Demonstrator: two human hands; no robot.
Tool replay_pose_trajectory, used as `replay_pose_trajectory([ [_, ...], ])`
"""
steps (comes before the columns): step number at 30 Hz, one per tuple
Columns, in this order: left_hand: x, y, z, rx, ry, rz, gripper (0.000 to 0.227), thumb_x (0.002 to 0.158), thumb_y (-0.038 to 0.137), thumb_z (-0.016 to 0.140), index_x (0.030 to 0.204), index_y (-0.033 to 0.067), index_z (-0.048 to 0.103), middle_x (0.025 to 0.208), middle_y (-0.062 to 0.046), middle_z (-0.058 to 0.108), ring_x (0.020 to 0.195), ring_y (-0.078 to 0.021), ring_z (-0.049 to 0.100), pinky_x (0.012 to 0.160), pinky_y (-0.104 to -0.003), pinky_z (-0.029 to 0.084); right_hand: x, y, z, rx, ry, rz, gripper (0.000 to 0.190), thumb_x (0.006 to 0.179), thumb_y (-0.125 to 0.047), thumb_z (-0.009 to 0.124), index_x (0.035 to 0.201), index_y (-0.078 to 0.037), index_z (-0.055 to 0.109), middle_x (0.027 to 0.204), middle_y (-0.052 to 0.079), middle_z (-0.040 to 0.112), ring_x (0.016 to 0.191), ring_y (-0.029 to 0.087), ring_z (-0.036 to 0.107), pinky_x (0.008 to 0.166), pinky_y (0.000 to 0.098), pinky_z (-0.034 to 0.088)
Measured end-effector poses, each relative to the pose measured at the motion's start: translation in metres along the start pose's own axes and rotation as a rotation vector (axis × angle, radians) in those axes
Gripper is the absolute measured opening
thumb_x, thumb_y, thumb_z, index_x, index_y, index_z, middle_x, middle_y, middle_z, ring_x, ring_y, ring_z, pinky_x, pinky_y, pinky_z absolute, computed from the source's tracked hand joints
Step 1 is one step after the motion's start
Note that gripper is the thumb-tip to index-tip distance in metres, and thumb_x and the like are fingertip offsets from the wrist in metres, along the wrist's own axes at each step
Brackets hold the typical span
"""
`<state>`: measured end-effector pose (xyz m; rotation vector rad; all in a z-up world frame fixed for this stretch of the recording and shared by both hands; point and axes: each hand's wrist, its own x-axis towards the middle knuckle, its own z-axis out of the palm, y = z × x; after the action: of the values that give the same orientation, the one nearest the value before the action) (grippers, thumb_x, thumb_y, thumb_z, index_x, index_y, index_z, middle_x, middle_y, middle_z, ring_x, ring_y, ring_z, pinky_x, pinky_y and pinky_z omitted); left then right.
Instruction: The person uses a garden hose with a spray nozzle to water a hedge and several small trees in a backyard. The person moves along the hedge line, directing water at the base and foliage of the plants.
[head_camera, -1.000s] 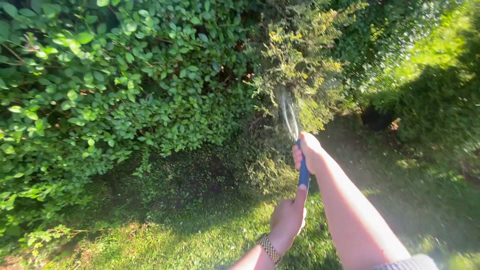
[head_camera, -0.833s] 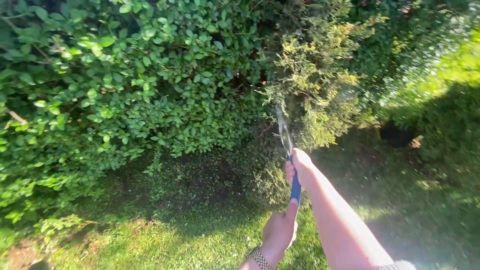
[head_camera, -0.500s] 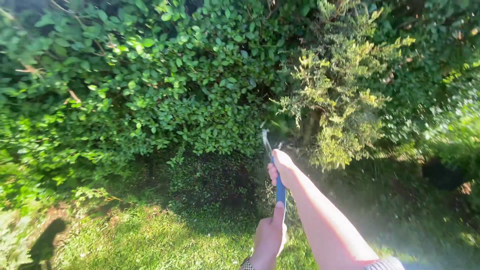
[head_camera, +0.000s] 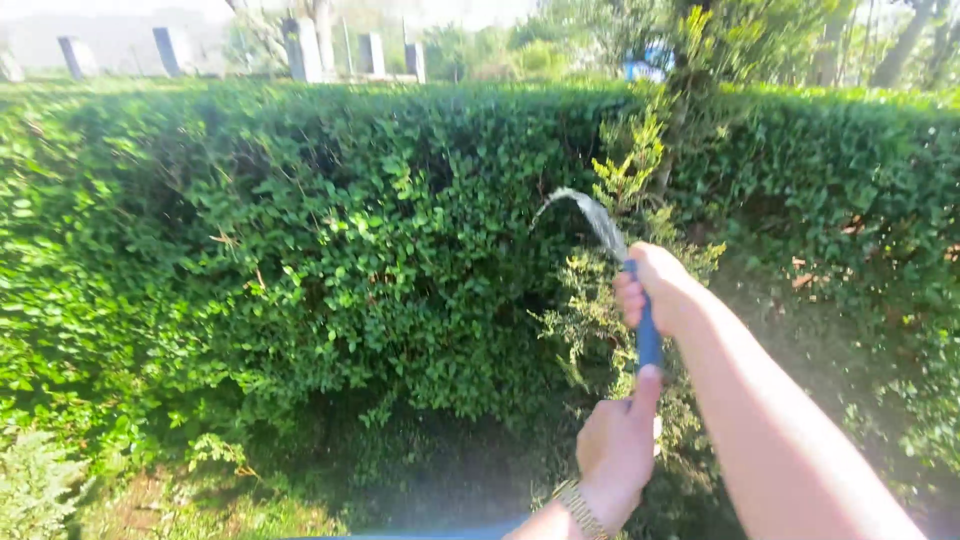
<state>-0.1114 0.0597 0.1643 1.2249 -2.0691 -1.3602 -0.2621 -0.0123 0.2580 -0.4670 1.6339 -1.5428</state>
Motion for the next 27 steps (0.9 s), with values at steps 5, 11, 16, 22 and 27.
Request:
replay_pose_trajectory([
  [5,-0.034,0.060,-0.006,-0.249,-0.071,0.075,0.068,0.106,0.073,0.033,0.058,0.0245,0.041,0.056,0.008,0.040,0.052,-0.0117,0.036,0.055,-0.031,0.024,0.002,-0.057,-0.032,-0.064,-0.019,-0.030,0.056,0.105,-0.058,0.031,0.062,-0.022,0.035,0.047,-0.009,0.028,0.036,0.007,0.023,0.033,0.0265,0.019],
  [11,-0.040,0.024,-0.025,-0.187,-0.005,-0.085,0.068,0.098,0.078,0.031,0.061,0.0249,0.052,0.063,0.007,0.056,0.066,-0.0175,0.052,0.065,-0.032,0.032,-0.009,-0.015,0.019,-0.090,0.060,-0.038,0.046,0.105,-0.042,0.035,0.066,-0.019,0.039,0.050,-0.005,0.035,0.038,0.009,0.026,0.034,0.0277,0.025],
  [16,-0.035,-0.035,-0.051,-0.260,0.081,-0.237,0.071,0.095,0.079,0.036,0.058,0.0221,0.056,0.049,0.006,0.053,0.046,-0.0132,0.049,0.057,-0.027,0.037,0.018,0.043,0.088,-0.100,-0.061,0.091,0.056,0.105,-0.057,0.036,0.065,-0.019,0.042,0.048,-0.007,0.037,0.035,0.008,0.028,0.031,0.0257,0.025],
  [22,-0.041,-0.095,-0.074,-0.441,0.165,-0.239,0.075,0.095,0.077,0.041,0.056,0.0140,0.052,0.045,0.000,0.044,0.035,-0.0137,0.037,0.038,-0.027,0.029,0.034,0.091,0.158,-0.110,-0.143,0.151,0.055,0.094,-0.064,0.036,0.061,-0.020,0.039,0.049,-0.006,0.036,0.036,0.011,0.028,0.038,0.0286,0.025],
  [27,-0.048,-0.137,-0.094,-0.470,0.221,-0.207,0.075,0.098,0.073,0.040,0.056,0.0111,0.047,0.044,-0.004,0.042,0.034,-0.0175,0.037,0.036,-0.030,0.028,-0.016,0.105,0.196,-0.142,-0.129,0.129,0.051,0.096,-0.053,0.040,0.060,-0.017,0.043,0.048,-0.003,0.041,0.036,0.012,0.033,0.037,0.0291,0.030],
])
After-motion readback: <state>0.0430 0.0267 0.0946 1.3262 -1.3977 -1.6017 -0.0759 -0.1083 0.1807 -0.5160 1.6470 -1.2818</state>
